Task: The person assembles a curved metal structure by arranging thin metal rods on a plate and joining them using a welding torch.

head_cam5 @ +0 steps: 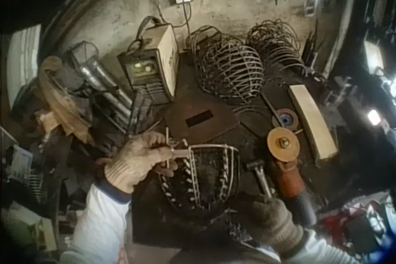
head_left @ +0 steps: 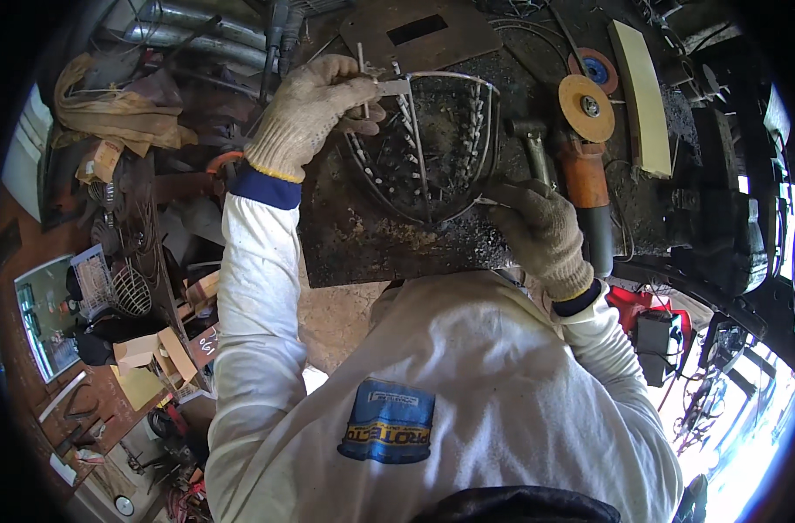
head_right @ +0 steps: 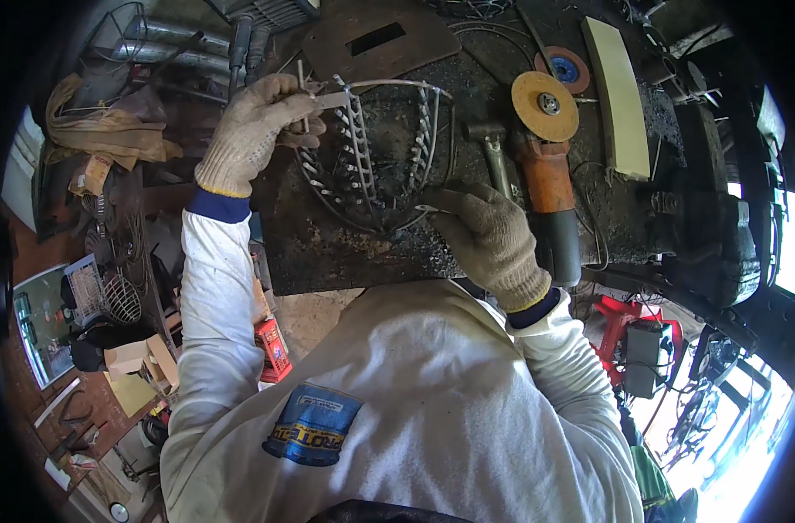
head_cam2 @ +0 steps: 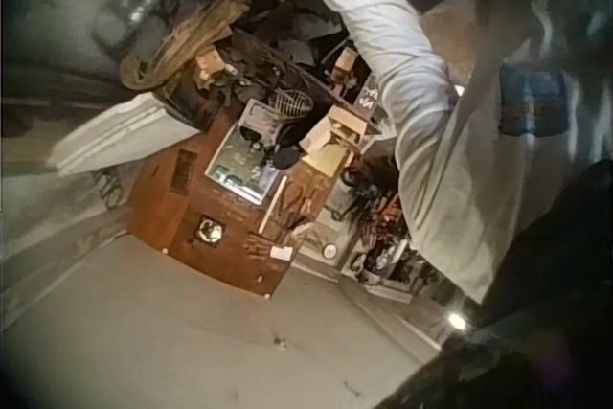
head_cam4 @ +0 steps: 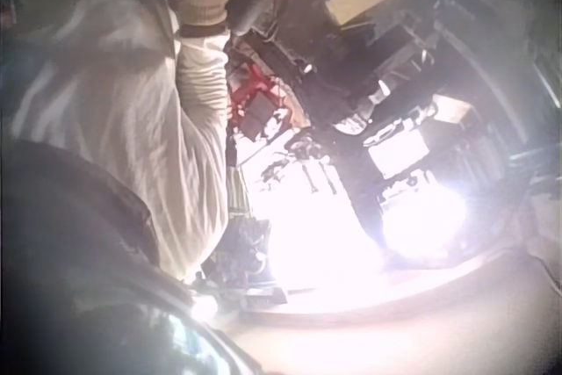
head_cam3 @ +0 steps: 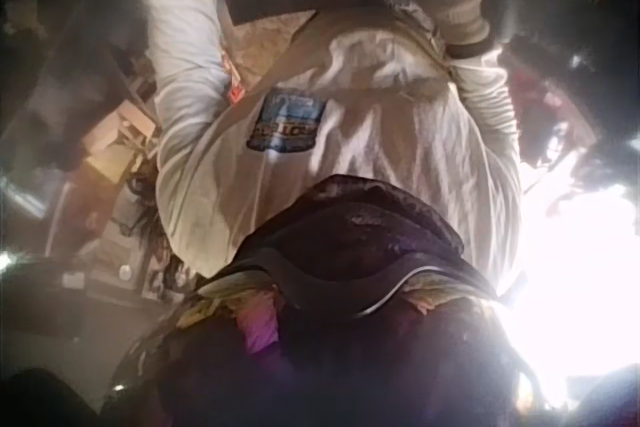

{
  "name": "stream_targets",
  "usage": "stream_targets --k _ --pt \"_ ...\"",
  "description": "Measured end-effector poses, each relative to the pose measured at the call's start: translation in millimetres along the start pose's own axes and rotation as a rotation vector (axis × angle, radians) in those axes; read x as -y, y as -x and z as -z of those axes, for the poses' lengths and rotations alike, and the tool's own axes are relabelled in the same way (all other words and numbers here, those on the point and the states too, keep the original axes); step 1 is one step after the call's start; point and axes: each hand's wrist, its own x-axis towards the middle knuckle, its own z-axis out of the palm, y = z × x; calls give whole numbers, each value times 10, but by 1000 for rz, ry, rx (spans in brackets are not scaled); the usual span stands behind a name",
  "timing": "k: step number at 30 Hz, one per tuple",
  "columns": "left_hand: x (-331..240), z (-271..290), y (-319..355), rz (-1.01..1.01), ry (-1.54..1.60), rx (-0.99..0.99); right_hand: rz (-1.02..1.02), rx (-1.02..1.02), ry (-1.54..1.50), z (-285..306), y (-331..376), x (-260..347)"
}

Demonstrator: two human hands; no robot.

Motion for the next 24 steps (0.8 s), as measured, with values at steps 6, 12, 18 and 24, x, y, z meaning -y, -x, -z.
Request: stream_targets --k 6,12,18,24 --pt "76 -25 -17 -40 46 4 -27 3 45 29 -30 66" --pt "51 -32 -44 -21 20 -6 -2 -27 43 35 -55 52" --pt "101 7 -44 -35 61 9 -23 -1 52 45 -103 82" --pt "93 -50 -41 -48 23 -30 -25 1 26 67 -196 119"
